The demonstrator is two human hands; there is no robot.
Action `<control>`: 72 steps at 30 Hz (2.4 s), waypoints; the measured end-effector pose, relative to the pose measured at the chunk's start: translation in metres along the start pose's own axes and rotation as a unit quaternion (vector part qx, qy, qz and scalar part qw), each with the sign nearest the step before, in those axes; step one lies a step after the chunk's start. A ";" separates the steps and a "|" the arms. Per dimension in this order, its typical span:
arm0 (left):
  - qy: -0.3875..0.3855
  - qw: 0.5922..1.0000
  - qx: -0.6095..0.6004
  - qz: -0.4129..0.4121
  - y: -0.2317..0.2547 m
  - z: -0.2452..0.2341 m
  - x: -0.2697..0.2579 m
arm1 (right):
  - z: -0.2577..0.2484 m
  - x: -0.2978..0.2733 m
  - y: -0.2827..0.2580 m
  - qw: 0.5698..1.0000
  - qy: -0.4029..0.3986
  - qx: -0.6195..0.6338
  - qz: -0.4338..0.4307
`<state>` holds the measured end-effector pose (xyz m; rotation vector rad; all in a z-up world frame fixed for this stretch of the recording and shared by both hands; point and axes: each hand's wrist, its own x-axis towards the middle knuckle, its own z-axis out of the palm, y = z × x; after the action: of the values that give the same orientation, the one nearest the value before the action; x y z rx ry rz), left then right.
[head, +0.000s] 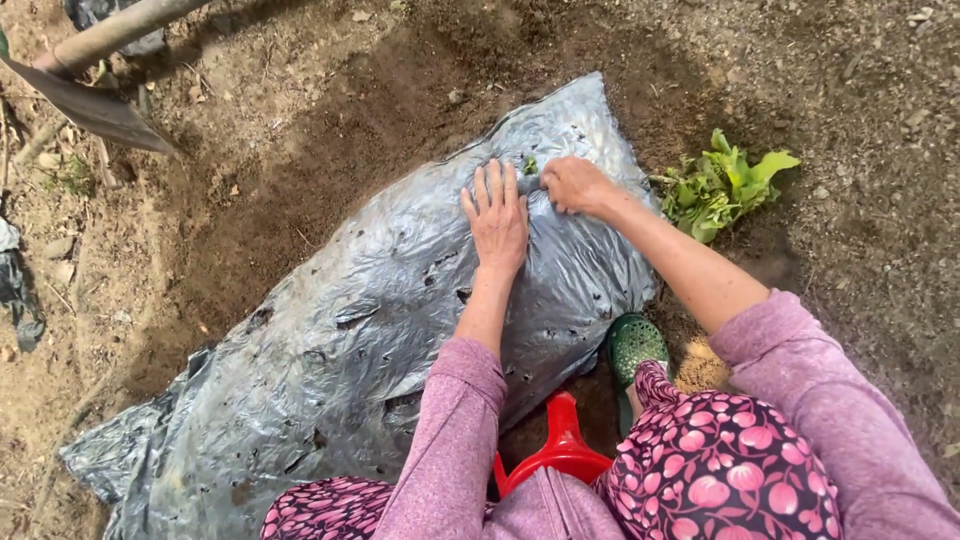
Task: The person is sitting on a stool and planting green seedlings into pre-cut holes in a plastic-covered garden bed.
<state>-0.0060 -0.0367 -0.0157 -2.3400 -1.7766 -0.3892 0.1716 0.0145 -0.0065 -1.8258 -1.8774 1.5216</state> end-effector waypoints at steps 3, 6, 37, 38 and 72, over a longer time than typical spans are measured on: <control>-0.024 0.999 -0.020 0.007 -0.005 -0.002 -0.003 | 0.011 0.017 0.025 0.998 0.029 0.028 -0.051; -0.023 0.999 -0.035 0.024 -0.012 0.002 -0.004 | -0.041 -0.055 -0.012 0.983 0.096 0.151 -0.041; -0.091 0.907 -0.399 -0.097 0.041 -0.132 -0.141 | -0.005 -0.174 0.174 0.879 0.324 -0.338 0.089; -0.089 0.905 -0.404 -0.097 0.041 -0.134 -0.139 | -0.005 -0.171 0.183 0.877 0.331 -0.337 0.085; -0.118 0.881 -0.447 -0.102 0.045 -0.144 -0.119 | -0.088 -0.119 0.096 0.922 0.167 -0.334 0.105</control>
<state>-0.0072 -0.2009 0.0848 -2.8470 -2.3143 -1.2363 0.3290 -0.0540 0.0336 -2.4223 -2.2326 0.5414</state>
